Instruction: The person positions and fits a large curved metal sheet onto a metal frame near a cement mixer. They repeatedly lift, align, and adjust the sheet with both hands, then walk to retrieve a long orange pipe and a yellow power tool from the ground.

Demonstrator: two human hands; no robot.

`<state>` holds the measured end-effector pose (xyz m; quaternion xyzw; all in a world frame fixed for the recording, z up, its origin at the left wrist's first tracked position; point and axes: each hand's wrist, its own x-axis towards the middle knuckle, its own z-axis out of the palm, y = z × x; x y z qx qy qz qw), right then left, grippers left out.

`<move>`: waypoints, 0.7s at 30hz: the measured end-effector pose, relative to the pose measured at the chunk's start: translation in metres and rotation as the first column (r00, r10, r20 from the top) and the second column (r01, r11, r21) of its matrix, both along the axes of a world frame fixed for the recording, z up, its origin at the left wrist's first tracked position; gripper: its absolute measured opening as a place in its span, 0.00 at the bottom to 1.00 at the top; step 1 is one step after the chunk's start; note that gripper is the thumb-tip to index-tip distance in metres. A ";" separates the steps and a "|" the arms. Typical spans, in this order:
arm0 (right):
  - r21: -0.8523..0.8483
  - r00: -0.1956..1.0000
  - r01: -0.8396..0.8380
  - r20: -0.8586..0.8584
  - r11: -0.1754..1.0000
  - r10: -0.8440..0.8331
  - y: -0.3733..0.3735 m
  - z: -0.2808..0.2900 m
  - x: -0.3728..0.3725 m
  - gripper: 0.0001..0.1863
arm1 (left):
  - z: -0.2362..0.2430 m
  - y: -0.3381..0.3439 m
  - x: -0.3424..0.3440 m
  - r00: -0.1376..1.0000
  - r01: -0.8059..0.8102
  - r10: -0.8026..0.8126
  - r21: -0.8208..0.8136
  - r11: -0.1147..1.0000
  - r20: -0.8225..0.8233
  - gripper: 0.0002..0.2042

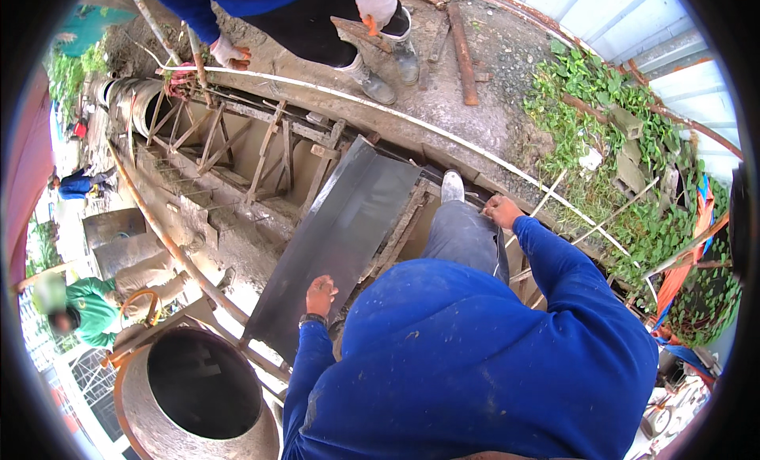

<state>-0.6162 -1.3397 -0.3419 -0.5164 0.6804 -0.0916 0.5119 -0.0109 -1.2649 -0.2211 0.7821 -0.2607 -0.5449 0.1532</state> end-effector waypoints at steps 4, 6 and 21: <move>-0.032 1.000 0.011 -0.004 0.999 -0.011 -0.029 -0.002 -0.006 0.14 | -0.006 -0.012 -0.017 0.999 0.026 -0.029 0.080 0.996 0.035 0.18; -0.051 1.000 -0.011 -0.012 0.999 0.010 -0.051 -0.007 -0.031 0.15 | -0.008 -0.029 -0.037 0.997 0.054 -0.059 0.108 0.993 0.045 0.19; -0.134 0.850 0.527 0.086 0.839 -0.520 -0.240 0.014 -0.264 0.13 | 0.063 -0.340 -0.217 0.800 0.600 -0.570 -0.249 0.760 0.190 0.16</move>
